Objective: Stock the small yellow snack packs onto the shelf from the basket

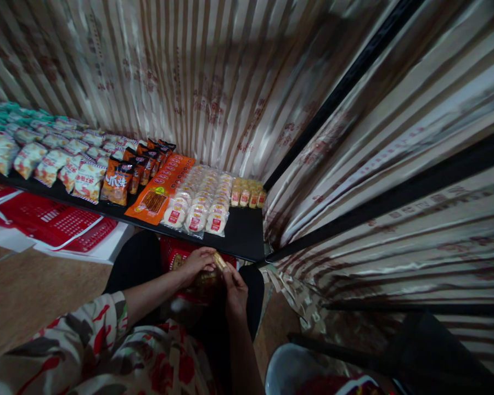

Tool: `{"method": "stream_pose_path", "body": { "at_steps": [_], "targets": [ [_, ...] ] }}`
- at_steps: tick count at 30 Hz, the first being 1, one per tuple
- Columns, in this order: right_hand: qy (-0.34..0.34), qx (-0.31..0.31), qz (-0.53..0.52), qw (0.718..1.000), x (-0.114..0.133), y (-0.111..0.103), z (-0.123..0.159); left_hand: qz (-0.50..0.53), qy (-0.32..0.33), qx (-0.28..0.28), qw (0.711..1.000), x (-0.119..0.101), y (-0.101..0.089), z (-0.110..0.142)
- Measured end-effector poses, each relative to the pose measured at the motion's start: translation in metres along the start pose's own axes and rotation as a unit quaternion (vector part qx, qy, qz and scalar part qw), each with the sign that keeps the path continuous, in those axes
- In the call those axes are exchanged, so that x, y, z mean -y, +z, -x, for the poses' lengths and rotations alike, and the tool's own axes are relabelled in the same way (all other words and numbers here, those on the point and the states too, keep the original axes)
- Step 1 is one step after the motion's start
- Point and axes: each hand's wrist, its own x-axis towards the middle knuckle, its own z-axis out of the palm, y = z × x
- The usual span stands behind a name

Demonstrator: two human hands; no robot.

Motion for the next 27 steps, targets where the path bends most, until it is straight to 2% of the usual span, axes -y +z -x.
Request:
{"method": "stream_pose_path", "body": {
  "at_steps": [4, 11, 18, 27],
  "targets": [
    [-0.019, -0.011, 0.019, 1.0, -0.003, -0.003, -0.004, 0.009, -0.003, -0.001, 1.0, -0.002, 0.002, 0.001],
    [-0.114, -0.039, 0.114, 0.986, 0.002, -0.007, -0.007, 0.038, 0.019, 0.019, 0.999, -0.003, 0.007, 0.002],
    [-0.242, -0.07, 0.204, 0.946, 0.014, -0.004, -0.002, 0.06, 0.029, 0.018, 0.998, -0.004, 0.015, -0.003],
    [-0.313, -0.091, 0.256, 0.91, 0.008, -0.009, -0.003, 0.082, 0.025, 0.05, 0.995, -0.014, 0.022, -0.002]
  ]
}}
